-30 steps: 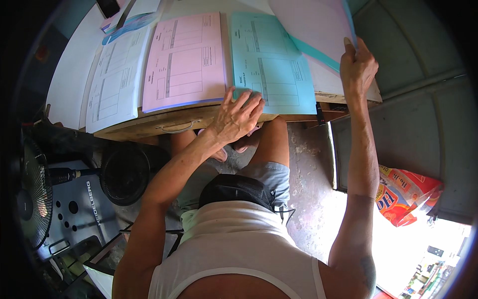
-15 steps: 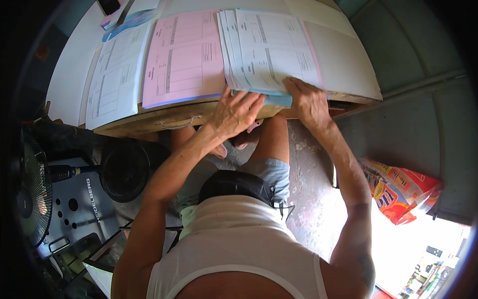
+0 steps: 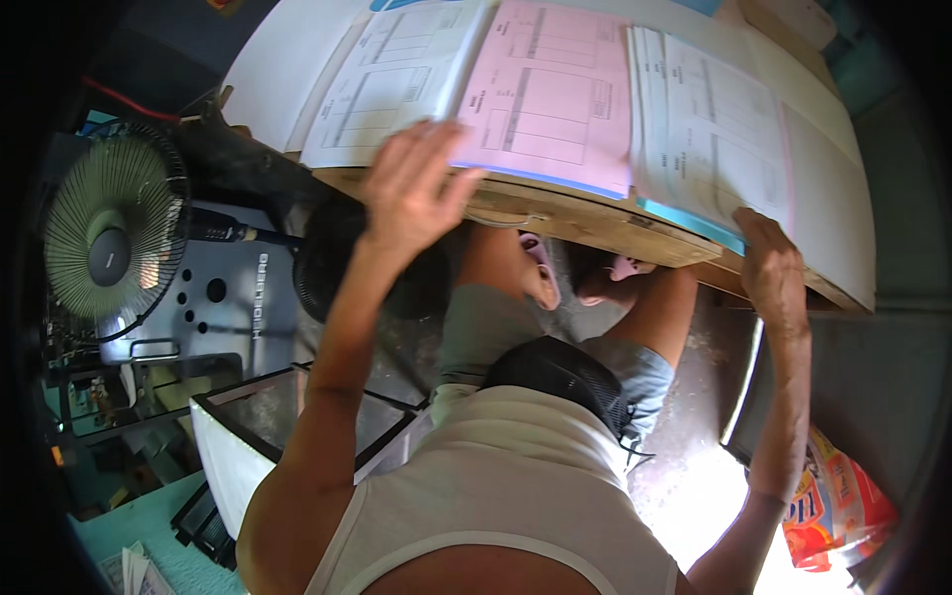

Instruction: Manually sorting and stacking different colored paper forms on a desk.

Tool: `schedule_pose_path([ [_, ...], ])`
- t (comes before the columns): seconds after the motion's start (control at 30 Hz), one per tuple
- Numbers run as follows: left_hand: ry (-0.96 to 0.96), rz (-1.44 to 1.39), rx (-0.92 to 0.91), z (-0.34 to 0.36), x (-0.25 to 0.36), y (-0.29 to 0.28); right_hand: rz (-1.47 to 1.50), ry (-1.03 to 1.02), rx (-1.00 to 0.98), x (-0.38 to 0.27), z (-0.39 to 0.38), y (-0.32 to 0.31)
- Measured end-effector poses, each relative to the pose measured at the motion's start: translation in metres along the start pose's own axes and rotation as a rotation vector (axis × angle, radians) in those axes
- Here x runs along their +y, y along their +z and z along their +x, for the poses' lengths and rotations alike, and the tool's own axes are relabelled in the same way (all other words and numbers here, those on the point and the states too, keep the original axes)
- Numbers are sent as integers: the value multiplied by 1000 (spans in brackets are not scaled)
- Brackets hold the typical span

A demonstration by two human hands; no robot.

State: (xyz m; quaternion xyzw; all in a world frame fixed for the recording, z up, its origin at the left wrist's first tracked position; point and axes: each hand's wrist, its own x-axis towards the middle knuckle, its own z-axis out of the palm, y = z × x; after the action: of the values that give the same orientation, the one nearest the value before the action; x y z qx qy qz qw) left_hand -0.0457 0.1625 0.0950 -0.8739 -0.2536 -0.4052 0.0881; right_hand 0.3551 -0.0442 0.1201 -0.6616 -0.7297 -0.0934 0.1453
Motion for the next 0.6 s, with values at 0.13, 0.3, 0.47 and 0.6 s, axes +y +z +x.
schedule_pose_path([
  [0.13,-112,460,-235,-57,-98,-67,21,54,-36,-1,9,-3],
  [0.3,-8,396,-179,-67,-120,-79,81,111,8,3,9,-1],
  [0.47,-109,104,117,-10,-90,-39,71,462,29,8,21,-3],
  [0.6,-2,-8,-177,35,-50,14,213,584,173,15,27,-5],
])
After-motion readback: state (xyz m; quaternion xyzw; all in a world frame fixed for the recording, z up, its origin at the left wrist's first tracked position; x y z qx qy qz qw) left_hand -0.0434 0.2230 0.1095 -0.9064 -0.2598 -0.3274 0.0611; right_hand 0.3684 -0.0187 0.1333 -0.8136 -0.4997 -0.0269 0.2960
